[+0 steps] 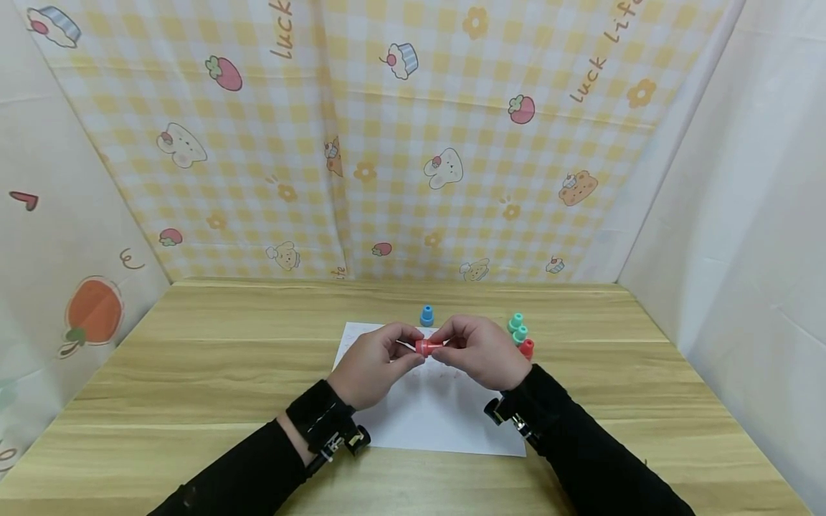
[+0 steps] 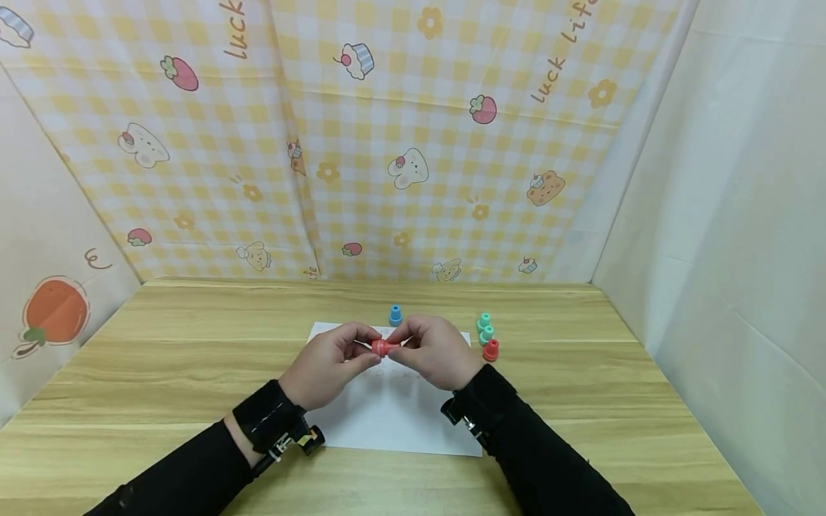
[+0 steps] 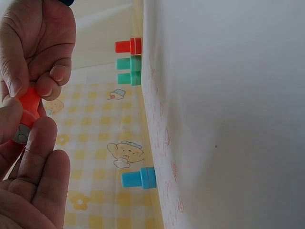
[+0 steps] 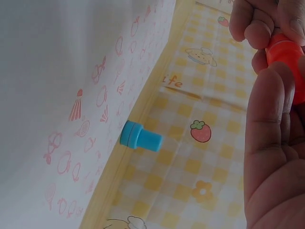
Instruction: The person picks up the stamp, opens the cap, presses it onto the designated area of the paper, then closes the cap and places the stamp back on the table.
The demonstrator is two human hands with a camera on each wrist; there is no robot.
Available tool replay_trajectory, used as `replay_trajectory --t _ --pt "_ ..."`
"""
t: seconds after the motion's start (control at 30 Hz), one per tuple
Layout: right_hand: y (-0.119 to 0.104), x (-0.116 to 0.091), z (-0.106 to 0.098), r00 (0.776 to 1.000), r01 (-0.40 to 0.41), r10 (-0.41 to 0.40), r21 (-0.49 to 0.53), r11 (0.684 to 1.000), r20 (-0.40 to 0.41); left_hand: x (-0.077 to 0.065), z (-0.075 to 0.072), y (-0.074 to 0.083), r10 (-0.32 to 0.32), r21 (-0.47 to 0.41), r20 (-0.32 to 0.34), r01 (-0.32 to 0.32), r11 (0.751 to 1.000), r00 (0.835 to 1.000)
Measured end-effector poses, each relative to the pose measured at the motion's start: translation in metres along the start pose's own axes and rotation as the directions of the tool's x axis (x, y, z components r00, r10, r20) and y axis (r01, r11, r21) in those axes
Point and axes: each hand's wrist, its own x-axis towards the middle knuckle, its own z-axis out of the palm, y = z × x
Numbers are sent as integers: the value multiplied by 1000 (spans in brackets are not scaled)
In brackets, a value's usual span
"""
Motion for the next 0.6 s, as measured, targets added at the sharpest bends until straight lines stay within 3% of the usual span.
replay_trajectory --t 0.6 --pt "0 -2 1 1000 -24 24 -19 1000 0 -1 0 0 44 46 -16 -43 998 999"
